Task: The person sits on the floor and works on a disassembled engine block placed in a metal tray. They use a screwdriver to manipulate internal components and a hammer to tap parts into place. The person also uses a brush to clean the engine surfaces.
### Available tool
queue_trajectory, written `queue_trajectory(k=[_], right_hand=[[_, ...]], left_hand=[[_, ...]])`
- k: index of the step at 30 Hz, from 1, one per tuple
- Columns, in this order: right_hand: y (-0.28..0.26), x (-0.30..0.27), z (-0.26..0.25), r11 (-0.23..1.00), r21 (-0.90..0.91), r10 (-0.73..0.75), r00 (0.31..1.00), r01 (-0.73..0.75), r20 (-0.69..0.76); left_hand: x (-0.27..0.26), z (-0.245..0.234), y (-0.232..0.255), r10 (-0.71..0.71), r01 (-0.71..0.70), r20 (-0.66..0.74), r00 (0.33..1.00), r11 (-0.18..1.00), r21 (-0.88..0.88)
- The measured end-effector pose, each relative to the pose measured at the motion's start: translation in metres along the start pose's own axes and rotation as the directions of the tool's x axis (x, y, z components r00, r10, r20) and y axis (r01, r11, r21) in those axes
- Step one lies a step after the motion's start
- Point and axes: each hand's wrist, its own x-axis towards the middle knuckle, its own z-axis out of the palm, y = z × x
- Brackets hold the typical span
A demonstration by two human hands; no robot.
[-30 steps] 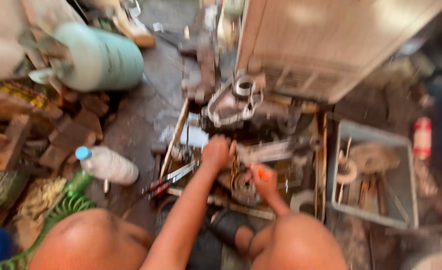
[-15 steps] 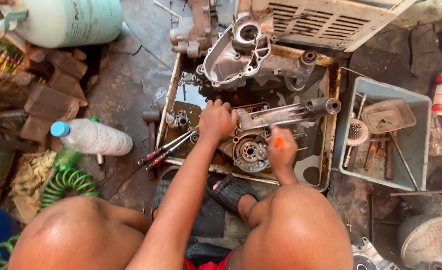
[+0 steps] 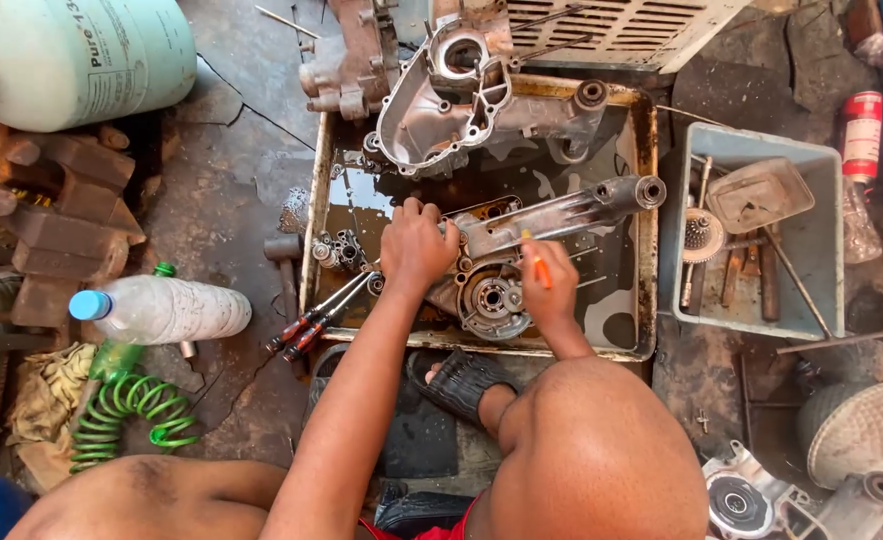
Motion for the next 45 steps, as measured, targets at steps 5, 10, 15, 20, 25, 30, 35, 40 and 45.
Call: queue_trajectory(k=[5,10,15,20,25,30,35,40,45], right_hand=[[-0.019,0.011,-0.004,1.000,-0.013,-0.013,0.998,0.014,0.054],[-0.027,0.012,-0.010,0.959,0.227,0.157,0.984,-0.172,0.081],[-0.011,0.004,0.002,0.980,-0.166,-0.085,0.986,0.109,0.143],[-0.030,0.013,-0.006,0.975,0.181,0.119,0.989,-0.132,0.084],[-0.030,0.009,-0.005,0.992,-0.122,-0.024,1.000,0.024,0.001],[-0.053,0.016,-0.013,0.883,0.264,0.372,0.922,-0.388,0.111],[-0.059,0.011,-0.007,0.766,0.362,0.453,0.846,-0.531,0.281],[-0.052,0.015,-0.009,0.939,0.169,0.274,0.949,-0.299,0.158],[-0.063,0.002,-0.005,0.764,0.435,0.365,0.875,-0.477,0.318]], left_hand=[[0.002,-0.005,0.000,-0.026,0.026,0.058,0.998,1.000,0.010],[0.002,-0.008,0.002,-0.038,0.037,0.061,0.997,0.999,0.006],[-0.001,-0.019,0.008,-0.022,0.022,0.021,1.000,1.000,-0.012],[-0.004,-0.011,0.008,-0.009,0.009,-0.044,0.999,1.000,0.001],[-0.004,-0.012,0.008,0.017,-0.018,-0.076,0.997,1.000,-0.017],[-0.002,-0.008,0.006,-0.012,0.008,-0.092,0.996,0.999,-0.039],[0.000,-0.006,0.002,-0.056,0.049,-0.071,0.996,0.994,-0.096],[0.004,-0.011,-0.004,-0.099,0.091,-0.061,0.993,0.989,-0.120],[-0.002,0.001,-0.006,0.003,-0.007,-0.147,0.989,1.000,-0.029]])
